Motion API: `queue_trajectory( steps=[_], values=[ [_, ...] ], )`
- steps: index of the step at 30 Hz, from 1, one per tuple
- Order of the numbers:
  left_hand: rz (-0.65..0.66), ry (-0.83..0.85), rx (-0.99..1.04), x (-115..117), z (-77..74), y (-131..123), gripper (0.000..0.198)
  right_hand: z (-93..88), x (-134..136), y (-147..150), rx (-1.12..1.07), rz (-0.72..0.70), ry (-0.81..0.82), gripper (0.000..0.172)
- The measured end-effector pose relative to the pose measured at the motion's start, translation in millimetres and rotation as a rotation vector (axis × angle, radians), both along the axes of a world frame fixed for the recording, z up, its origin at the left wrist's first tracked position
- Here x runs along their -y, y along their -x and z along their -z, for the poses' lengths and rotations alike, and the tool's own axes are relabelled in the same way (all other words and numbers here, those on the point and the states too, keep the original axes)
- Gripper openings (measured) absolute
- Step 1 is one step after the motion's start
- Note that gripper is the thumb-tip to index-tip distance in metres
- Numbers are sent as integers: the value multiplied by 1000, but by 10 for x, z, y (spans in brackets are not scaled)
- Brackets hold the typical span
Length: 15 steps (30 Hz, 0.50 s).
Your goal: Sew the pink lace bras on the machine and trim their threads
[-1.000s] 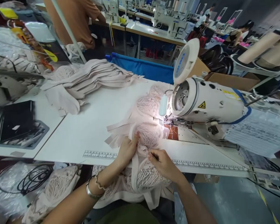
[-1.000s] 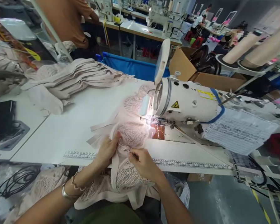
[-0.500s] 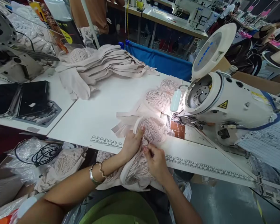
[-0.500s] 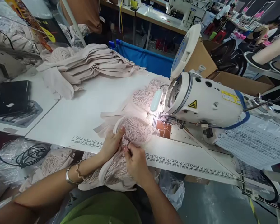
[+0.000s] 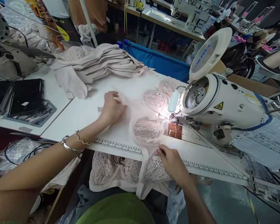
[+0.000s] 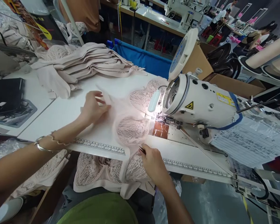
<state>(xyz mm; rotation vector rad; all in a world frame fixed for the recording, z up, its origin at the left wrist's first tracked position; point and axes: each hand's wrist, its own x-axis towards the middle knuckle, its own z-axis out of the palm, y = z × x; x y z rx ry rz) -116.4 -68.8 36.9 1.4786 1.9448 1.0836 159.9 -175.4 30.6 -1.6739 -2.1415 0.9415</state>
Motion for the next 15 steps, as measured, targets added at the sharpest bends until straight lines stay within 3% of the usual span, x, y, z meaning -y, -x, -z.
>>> queue_trajectory(
  steps=[2, 3, 5, 6, 8, 9, 12, 15],
  values=[
    [-44, -132, -173, 49, 2, -129, 49, -89, -56, -110, 126, -71, -29, 23],
    [48, -185, -223, 96, 18, -246, 42, -160, -95, -161, 177, -109, -43, 23],
    [441, -249, -261, 206, 84, -549, 23, -357, -187, -262, 243, -204, -43, 23],
    [795, -296, -320, 257, 128, -713, 25, -474, -236, -319, 260, -264, -29, 24],
    [1146, -366, -393, 325, 224, -1010, 29, -700, -329, -451, 297, -395, 4, 27],
    [1259, -391, -457, 339, 267, -1125, 36, -785, -370, -524, 340, -428, -3, 29],
    [1297, -398, -571, 295, 349, -1288, 53, -817, -483, -712, 535, -307, -119, 32],
    [1281, -387, -488, 148, 362, -1242, 59, -517, -623, -744, 573, -94, -263, 24]
  ],
)
